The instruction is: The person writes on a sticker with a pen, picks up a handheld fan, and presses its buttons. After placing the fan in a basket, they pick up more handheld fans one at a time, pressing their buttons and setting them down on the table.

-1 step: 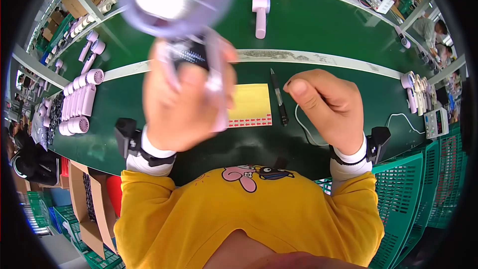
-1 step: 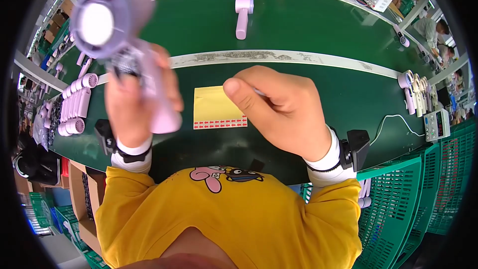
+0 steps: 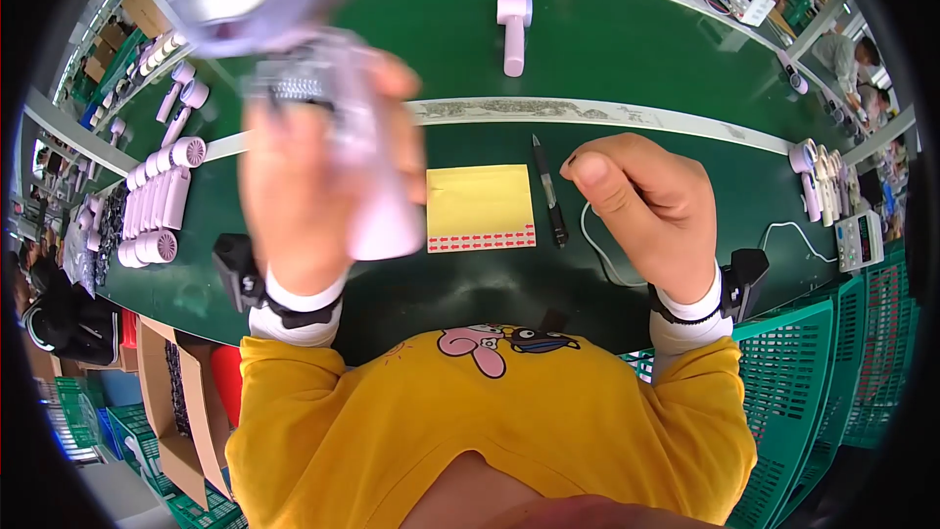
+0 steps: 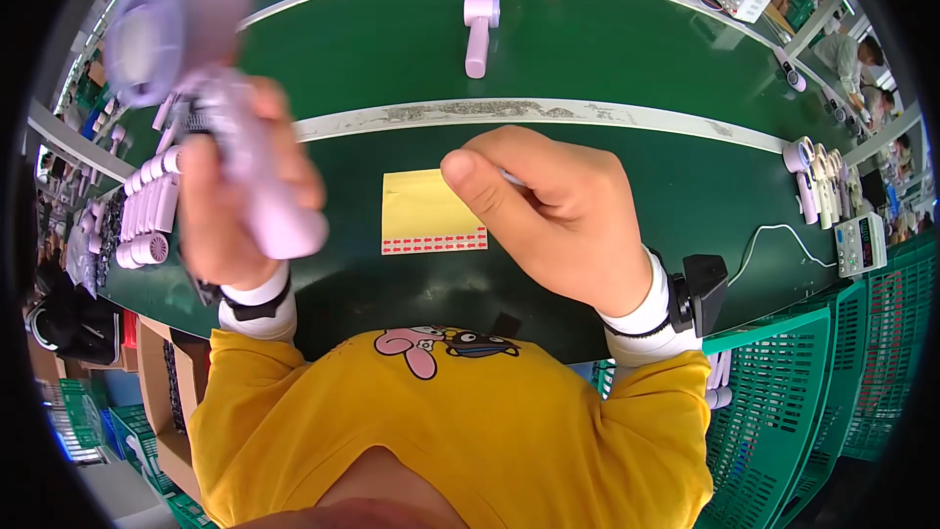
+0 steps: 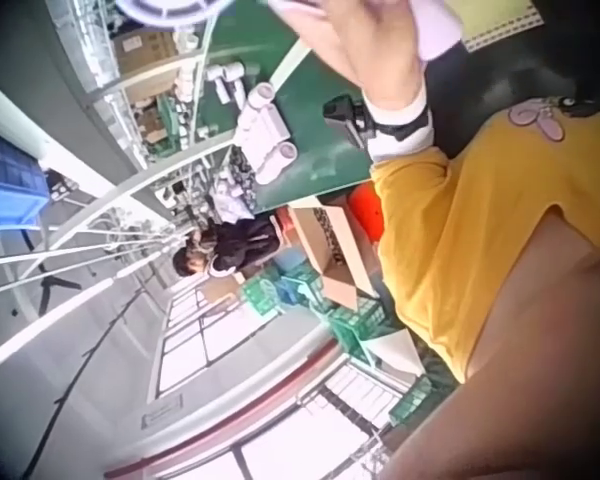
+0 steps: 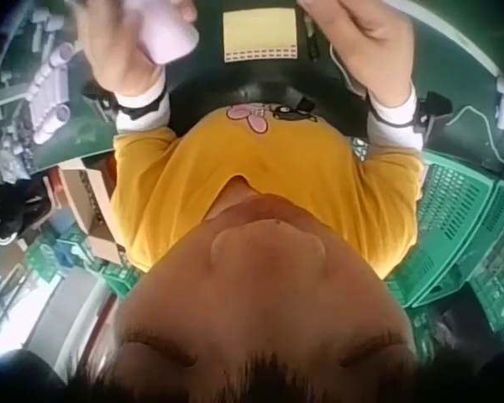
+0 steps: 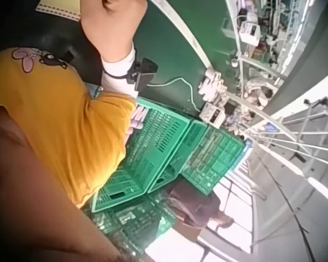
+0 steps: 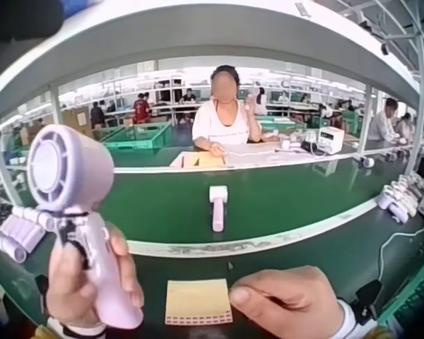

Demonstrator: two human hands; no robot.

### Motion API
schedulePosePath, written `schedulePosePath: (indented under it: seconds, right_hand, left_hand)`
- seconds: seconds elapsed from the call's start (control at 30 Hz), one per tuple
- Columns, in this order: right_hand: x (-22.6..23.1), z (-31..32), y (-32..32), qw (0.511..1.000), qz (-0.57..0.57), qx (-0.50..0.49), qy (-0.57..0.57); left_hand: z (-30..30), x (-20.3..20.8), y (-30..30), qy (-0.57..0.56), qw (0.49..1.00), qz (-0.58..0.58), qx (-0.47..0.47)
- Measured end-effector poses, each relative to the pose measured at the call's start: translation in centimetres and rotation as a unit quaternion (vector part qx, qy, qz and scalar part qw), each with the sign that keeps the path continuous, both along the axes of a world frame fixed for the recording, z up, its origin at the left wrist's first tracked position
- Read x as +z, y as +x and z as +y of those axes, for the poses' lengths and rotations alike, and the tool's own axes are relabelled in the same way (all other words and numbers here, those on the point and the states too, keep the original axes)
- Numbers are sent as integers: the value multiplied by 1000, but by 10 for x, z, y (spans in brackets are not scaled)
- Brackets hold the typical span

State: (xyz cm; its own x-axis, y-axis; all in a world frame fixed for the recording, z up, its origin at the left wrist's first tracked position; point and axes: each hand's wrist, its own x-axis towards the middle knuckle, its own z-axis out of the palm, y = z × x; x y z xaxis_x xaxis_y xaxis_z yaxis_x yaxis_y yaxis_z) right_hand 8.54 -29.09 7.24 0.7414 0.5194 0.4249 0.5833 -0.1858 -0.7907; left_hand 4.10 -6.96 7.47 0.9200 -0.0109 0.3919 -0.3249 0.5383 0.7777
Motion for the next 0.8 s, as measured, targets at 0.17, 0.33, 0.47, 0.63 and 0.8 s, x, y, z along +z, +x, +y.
schedulePosePath:
  seconds: [0.17,0.33,0.47,0.63,0.8]
  right_hand:
    - [1,5,-1,999,-43,14,9]
    - [-2,4,3,1000,-25,1,9]
    - [0,0,-4,995,-93,24,-12]
    - [-4,-1,5,994,-107,11,15]
    - [-10,3,8,995,-96,24,4]
  left_hand:
    - [4,12,-78,62,911,-382,140]
    - [-32,24,-89,107,904,-241,337]
    - [37,-27,-76,19,940,-282,189]
    - [49,-22,86,159,956,129,212]
    - [66,-109,195,470,817,143,300]
